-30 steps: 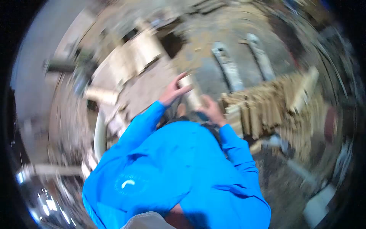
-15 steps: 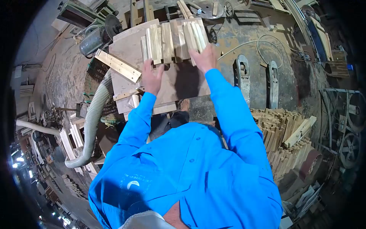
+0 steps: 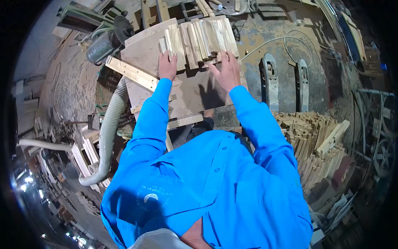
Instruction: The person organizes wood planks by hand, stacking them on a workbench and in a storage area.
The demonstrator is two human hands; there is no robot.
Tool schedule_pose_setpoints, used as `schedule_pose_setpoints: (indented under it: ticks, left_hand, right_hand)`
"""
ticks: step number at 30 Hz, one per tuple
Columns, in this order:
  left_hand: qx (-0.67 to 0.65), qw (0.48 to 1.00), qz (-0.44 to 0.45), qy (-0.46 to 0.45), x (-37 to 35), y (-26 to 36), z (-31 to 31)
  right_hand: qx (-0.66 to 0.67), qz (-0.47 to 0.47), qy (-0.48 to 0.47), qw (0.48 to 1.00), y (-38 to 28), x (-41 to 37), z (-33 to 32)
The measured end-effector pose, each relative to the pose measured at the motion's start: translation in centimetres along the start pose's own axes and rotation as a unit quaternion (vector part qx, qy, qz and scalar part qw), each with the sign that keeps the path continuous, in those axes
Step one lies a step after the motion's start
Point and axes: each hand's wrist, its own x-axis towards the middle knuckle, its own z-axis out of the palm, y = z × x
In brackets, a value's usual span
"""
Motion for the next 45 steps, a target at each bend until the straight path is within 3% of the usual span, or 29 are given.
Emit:
schedule_pose_setpoints:
  ticks: [2, 5, 7, 8, 9, 10, 11, 12, 13, 15, 17, 18, 19, 20, 21, 22, 24, 25, 26, 28, 32, 33, 35, 37, 38, 41, 42, 44, 45]
  left_hand:
    - [-0.01, 1.0, 0.019, -0.017, 0.2, -0.2, -0.1]
    - [0.069, 0.995, 0.066, 0.007, 0.5, -1.8, 0.6]
    - [0.052, 0.997, 0.054, -0.028, 1.0, -1.9, -0.1]
    - [0.059, 0.994, 0.093, 0.0, 1.2, -3.5, 0.5]
    - [0.158, 0.959, 0.195, 0.13, 1.9, -7.5, 3.2]
    - [0.394, 0.812, 0.42, 0.092, 2.3, -9.2, 1.5]
    - [0.152, 0.908, 0.381, 0.089, 3.2, -9.7, 2.4]
    - [0.07, 0.981, 0.171, 0.064, 0.2, -1.7, 0.7]
    - [0.082, 0.968, 0.233, 0.048, -1.0, 1.2, -0.4]
    - [0.097, 0.969, 0.228, 0.014, -4.5, 7.3, -1.3]
    - [0.031, 0.959, 0.281, -0.026, -6.6, 10.8, 0.1]
    - [-0.028, 0.947, 0.314, -0.063, -7.7, 12.1, 0.3]
    - [-0.077, 0.954, 0.262, -0.12, -9.3, 14.2, 1.2]
    - [-0.198, 0.924, 0.252, -0.209, -10.9, 16.4, 2.2]
    - [-0.19, 0.907, 0.297, -0.232, -12.1, 17.2, 4.0]
    - [-0.179, 0.888, 0.339, -0.255, -13.3, 18.0, 5.7]
    - [-0.079, 0.866, 0.32, -0.375, -16.8, 21.6, 8.0]
    - [-0.11, 0.85, 0.287, -0.428, -19.2, 22.6, 10.0]
    - [-0.141, 0.831, 0.25, -0.477, -21.9, 23.4, 12.4]
    - [-0.103, 0.787, 0.237, -0.56, -26.3, 24.9, 16.2]
    - [-0.017, 0.687, 0.219, -0.693, -34.9, 25.6, 23.6]
    - [-0.002, 0.671, 0.209, -0.711, -37.1, 26.2, 24.6]
    - [0.025, 0.656, 0.196, -0.728, -40.2, 27.2, 26.6]
    - [0.163, 0.625, 0.312, -0.697, -42.5, 28.0, 28.9]
    - [0.17, 0.622, 0.311, -0.698, -43.2, 27.3, 30.3]
    - [0.093, 0.647, 0.141, -0.743, -44.9, 25.6, 32.9]
    - [0.099, 0.646, 0.141, -0.743, -45.2, 25.4, 32.8]
    - [0.023, 0.654, -0.069, -0.753, -46.4, 27.4, 32.0]
    - [0.029, 0.652, -0.069, -0.755, -46.9, 28.3, 32.0]
  right_hand:
    - [0.03, -0.028, 0.019, 0.999, 1.2, -2.5, -1.5]
    - [0.066, 0.041, 0.008, 0.997, 2.5, -7.9, -3.9]
    - [0.049, 0.054, 0.018, 0.997, 4.3, -12.3, -4.8]
    - [0.051, 0.077, 0.005, 0.996, 5.0, -14.5, -5.2]
    - [0.048, 0.108, -0.004, 0.993, 5.8, -17.1, -5.8]
    - [0.052, 0.123, 0.005, 0.991, 6.8, -19.9, -6.2]
    - [0.056, 0.137, 0.015, 0.989, 7.7, -22.7, -6.6]
    - [0.069, 0.187, 0.018, 0.98, 8.1, -25.4, -7.5]
    - [0.056, 0.232, 0.037, 0.97, 8.6, -28.4, -8.1]
    - [0.052, 0.282, 0.071, 0.955, 9.5, -32.8, -9.2]
    - [0.132, 0.434, 0.136, 0.881, 10.1, -37.0, -10.6]
    - [0.101, 0.465, 0.199, 0.857, 11.7, -39.9, -9.2]
    - [0.163, 0.531, 0.265, 0.788, 12.1, -42.1, -9.3]
    - [0.161, 0.566, 0.293, 0.753, 12.9, -44.4, -9.4]
    - [0.159, 0.599, 0.318, 0.717, 14.4, -47.2, -8.9]
    - [0.129, 0.618, 0.333, 0.7, 16.3, -50.6, -8.4]
    - [0.028, 0.629, 0.378, 0.679, 19.7, -56.2, -8.0]
    - [-0.044, 0.621, 0.405, 0.67, 20.6, -58.0, -7.6]
    - [-0.032, 0.627, 0.407, 0.664, 20.8, -58.9, -8.5]
    - [-0.098, 0.597, 0.349, 0.715, 21.5, -59.7, -12.9]
    - [-0.115, 0.571, 0.333, 0.742, 26.8, -61.3, -16.2]
    - [-0.109, 0.557, 0.292, 0.77, 29.1, -62.3, -16.4]
    - [-0.103, 0.532, 0.243, 0.804, 30.5, -62.5, -17.0]
    - [-0.082, 0.517, 0.237, 0.818, 30.3, -62.7, -18.3]
    - [-0.071, 0.497, 0.231, 0.833, 30.2, -63.0, -18.4]
    - [-0.045, 0.471, 0.237, 0.848, 27.8, -63.5, -17.5]
    - [-0.016, 0.474, 0.228, 0.85, 27.2, -63.5, -17.1]
    - [-0.021, 0.452, 0.249, 0.857, 26.9, -63.7, -15.6]
    - [0.009, 0.481, 0.245, 0.842, 26.3, -63.1, -15.3]
